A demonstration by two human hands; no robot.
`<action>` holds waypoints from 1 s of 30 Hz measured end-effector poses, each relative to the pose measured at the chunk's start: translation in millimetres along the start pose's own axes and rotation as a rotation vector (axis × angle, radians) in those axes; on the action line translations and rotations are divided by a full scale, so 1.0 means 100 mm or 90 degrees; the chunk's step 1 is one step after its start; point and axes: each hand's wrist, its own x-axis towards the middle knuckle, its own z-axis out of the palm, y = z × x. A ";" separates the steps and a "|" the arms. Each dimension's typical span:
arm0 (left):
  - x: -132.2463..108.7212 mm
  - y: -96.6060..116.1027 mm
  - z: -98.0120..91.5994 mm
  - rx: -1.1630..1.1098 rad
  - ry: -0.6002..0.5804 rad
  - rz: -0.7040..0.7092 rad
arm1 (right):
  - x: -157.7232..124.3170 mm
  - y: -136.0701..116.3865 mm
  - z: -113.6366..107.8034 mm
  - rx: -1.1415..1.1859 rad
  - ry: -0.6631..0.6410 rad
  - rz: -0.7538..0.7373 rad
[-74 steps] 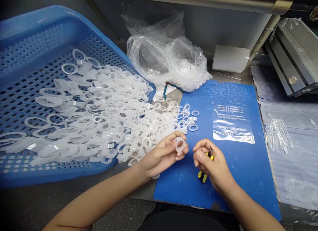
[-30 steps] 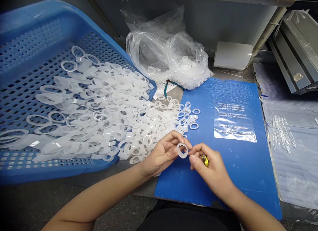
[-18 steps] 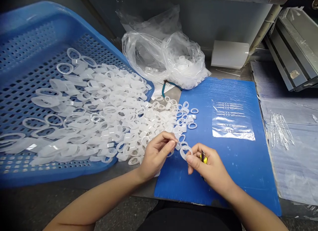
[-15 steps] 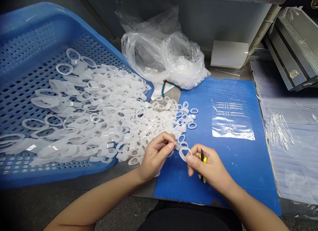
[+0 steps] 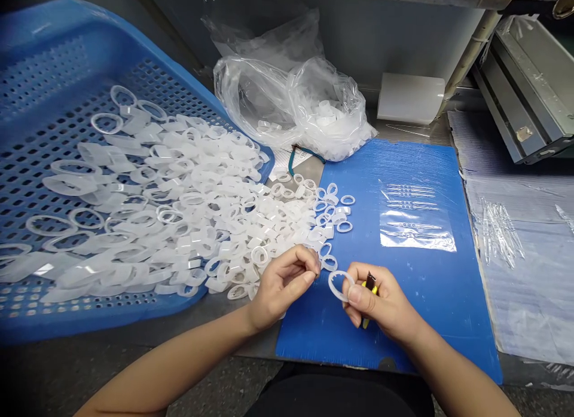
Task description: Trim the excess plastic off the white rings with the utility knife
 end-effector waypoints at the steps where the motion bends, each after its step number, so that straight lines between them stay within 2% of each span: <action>1: 0.00 0.00 0.00 0.004 -0.006 0.007 | 0.00 0.01 -0.01 0.003 -0.012 -0.013; 8: -0.02 -0.08 -0.02 0.035 -0.052 0.078 | -0.02 0.03 -0.04 -0.020 -0.059 -0.051; 14: -0.01 -0.03 -0.02 0.048 -0.017 0.110 | -0.02 0.00 -0.03 -0.060 -0.063 -0.048; 16: 0.01 0.01 -0.03 0.085 -0.017 0.168 | -0.01 -0.01 -0.03 -0.081 -0.065 -0.036; 21: 0.03 0.10 -0.02 0.185 -0.124 0.328 | 0.04 -0.04 0.00 -0.142 -0.093 -0.013; 25: 0.00 0.13 0.00 0.270 -0.064 0.378 | 0.06 0.01 0.01 -0.114 -0.073 0.011; 30: -0.01 0.16 0.00 0.319 -0.013 0.414 | 0.07 0.05 0.01 -0.045 0.040 0.030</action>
